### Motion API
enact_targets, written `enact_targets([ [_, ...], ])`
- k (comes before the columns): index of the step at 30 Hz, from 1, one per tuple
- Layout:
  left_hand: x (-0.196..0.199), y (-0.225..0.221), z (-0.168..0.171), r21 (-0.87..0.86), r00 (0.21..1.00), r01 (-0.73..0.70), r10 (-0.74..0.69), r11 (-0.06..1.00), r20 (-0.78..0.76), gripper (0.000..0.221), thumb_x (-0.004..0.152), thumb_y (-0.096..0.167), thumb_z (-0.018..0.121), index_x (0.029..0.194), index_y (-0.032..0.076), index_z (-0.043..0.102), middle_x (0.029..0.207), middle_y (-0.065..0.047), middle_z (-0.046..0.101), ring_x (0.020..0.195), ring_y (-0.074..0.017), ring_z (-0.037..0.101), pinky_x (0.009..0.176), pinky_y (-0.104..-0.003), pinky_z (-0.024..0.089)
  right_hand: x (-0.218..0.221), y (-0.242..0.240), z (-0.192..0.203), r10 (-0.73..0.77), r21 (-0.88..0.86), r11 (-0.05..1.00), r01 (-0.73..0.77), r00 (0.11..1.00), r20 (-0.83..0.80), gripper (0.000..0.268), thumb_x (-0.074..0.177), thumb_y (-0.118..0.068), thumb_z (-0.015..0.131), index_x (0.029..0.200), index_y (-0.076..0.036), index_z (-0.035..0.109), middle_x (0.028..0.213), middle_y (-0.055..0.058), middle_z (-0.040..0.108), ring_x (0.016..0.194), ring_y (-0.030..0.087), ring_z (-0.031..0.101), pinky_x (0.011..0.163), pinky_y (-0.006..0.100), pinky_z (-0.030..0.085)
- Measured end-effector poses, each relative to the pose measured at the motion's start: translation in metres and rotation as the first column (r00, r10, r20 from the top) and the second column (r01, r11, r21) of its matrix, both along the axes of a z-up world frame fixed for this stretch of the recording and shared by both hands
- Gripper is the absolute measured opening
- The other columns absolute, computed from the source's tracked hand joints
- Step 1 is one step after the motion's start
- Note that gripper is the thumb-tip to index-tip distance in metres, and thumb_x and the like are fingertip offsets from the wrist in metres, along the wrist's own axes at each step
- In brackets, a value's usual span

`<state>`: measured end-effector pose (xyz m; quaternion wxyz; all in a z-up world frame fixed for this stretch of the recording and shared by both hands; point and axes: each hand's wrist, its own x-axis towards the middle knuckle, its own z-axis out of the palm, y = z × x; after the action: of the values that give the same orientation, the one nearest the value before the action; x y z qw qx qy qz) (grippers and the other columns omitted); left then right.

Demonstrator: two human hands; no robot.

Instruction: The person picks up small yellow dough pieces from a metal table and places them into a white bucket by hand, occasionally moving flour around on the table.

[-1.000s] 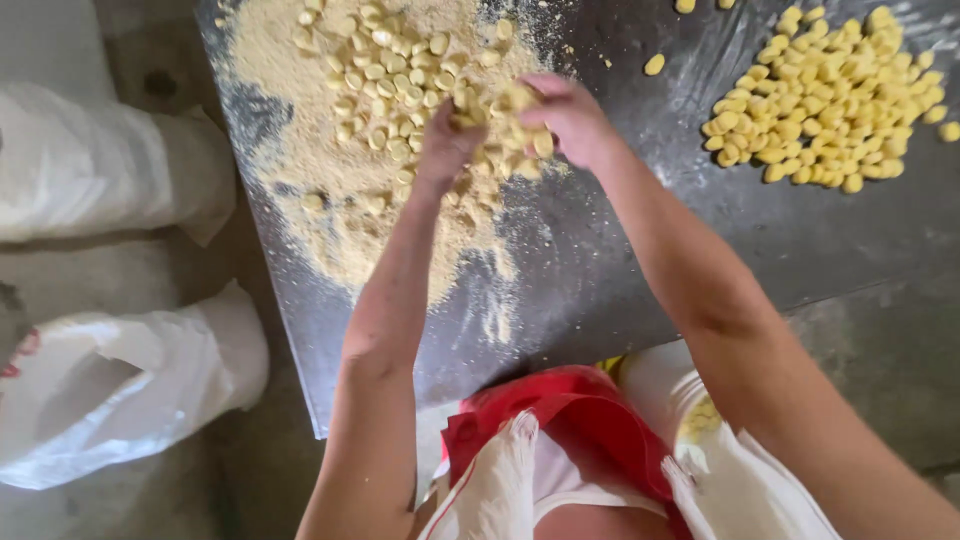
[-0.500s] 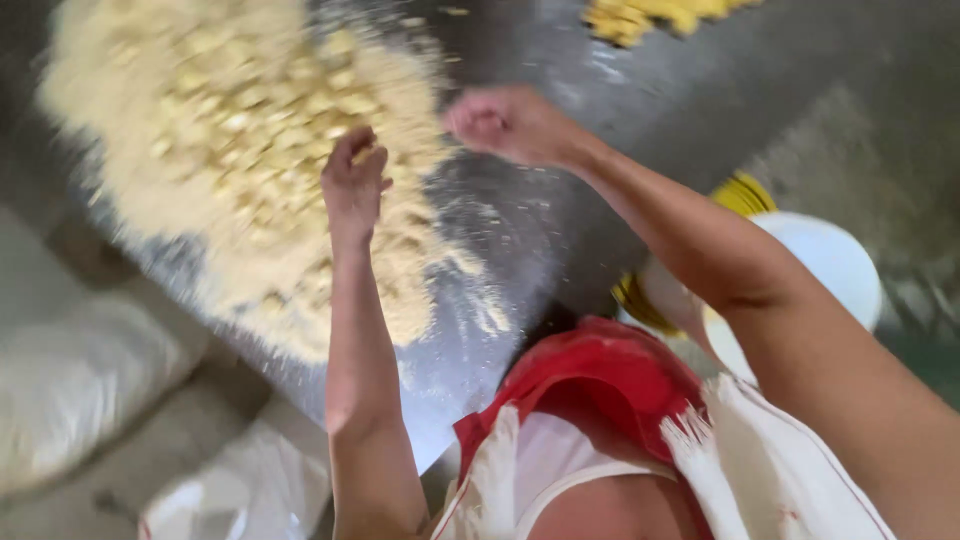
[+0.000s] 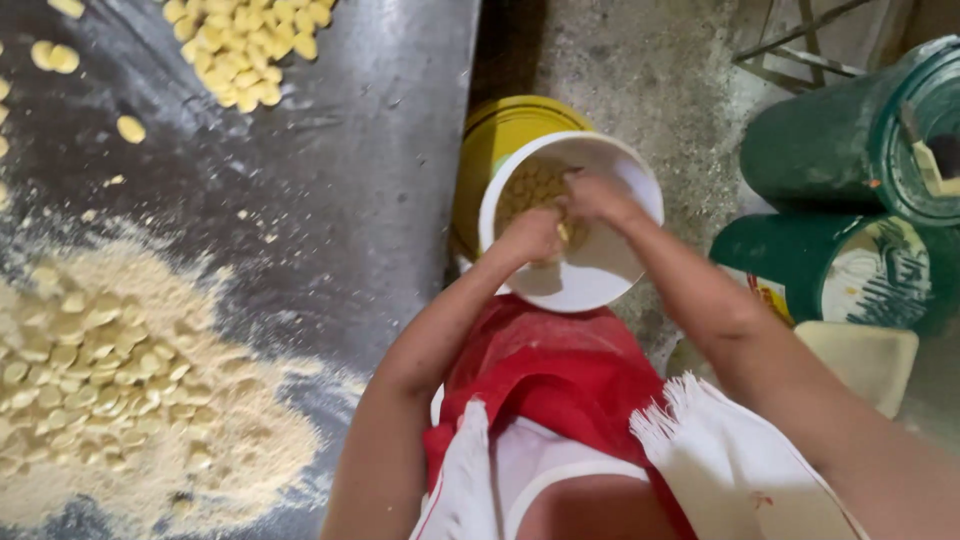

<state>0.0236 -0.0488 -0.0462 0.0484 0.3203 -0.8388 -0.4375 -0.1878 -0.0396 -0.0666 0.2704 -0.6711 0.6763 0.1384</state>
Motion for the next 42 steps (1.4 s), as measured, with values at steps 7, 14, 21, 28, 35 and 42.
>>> enact_targets([
  [7,-0.046,-0.058,-0.091,0.260,0.872,-0.218,0.069,0.941,0.484,0.030,0.086,0.022,0.061,0.107,0.001,0.066,0.109,-0.023,0.070,0.098,-0.0366,0.066,0.085,-0.044,0.053,0.017,-0.059,-0.093,-0.069,0.001,0.997,0.071,0.974,0.214,0.042,0.084,-0.039,0.069,0.111,-0.007,0.072,0.118,0.023,0.069,0.108,0.039,0.065,0.097,0.050,0.050],
  [14,-0.032,-0.036,-0.007,0.684,0.745,-0.632,0.530,0.365,0.405,0.026,0.087,0.028,0.060,0.096,0.004,0.064,0.103,-0.019,0.071,0.091,-0.0311,0.064,0.082,-0.039,0.051,0.020,-0.041,-0.148,-0.084,0.315,0.948,0.046,0.990,0.110,0.044,0.086,-0.041,0.068,0.112,-0.006,0.072,0.116,0.021,0.070,0.105,0.037,0.068,0.093,0.050,0.053],
  [21,0.013,0.010,0.203,0.794,0.394,-0.569,0.775,-0.216,0.493,0.027,0.088,0.033,0.059,0.086,0.007,0.062,0.097,-0.015,0.072,0.084,-0.0257,0.063,0.078,-0.034,0.049,0.039,0.018,-0.130,-0.297,0.634,0.768,0.097,0.929,0.218,0.046,0.087,-0.043,0.066,0.114,-0.006,0.072,0.114,0.019,0.072,0.102,0.035,0.070,0.089,0.050,0.056],
  [28,0.040,0.010,0.290,0.872,0.604,-0.488,0.735,0.035,0.308,0.036,0.087,0.040,0.053,0.070,0.009,0.059,0.089,-0.012,0.068,0.072,-0.0211,0.055,0.069,-0.031,0.044,0.057,0.053,-0.076,-0.924,0.937,0.208,0.280,0.372,0.094,0.048,0.089,-0.045,0.064,0.115,-0.005,0.072,0.113,0.018,0.074,0.099,0.033,0.072,0.086,0.050,0.060],
  [35,0.064,0.043,0.149,0.887,0.889,-0.312,0.433,0.341,0.147,0.027,0.069,0.025,0.072,0.089,0.009,0.063,0.092,-0.014,0.066,0.073,-0.0253,0.058,0.062,-0.039,0.050,0.059,0.060,-0.008,-0.999,0.989,-0.002,0.150,-0.038,0.003,0.050,0.091,-0.046,0.063,0.116,-0.005,0.072,0.111,0.016,0.076,0.096,0.031,0.074,0.082,0.050,0.063],
  [42,-0.008,0.017,-0.031,0.549,0.986,-0.156,0.097,0.821,0.136,0.068,0.058,0.011,0.089,0.122,0.004,0.067,0.108,-0.019,0.075,0.086,-0.0303,0.073,0.065,-0.043,0.062,0.059,0.066,0.029,-0.907,0.941,0.254,0.222,-0.282,0.312,0.049,0.104,-0.052,0.058,0.125,-0.008,0.066,0.118,0.015,0.071,0.101,0.031,0.070,0.088,0.048,0.057],
])
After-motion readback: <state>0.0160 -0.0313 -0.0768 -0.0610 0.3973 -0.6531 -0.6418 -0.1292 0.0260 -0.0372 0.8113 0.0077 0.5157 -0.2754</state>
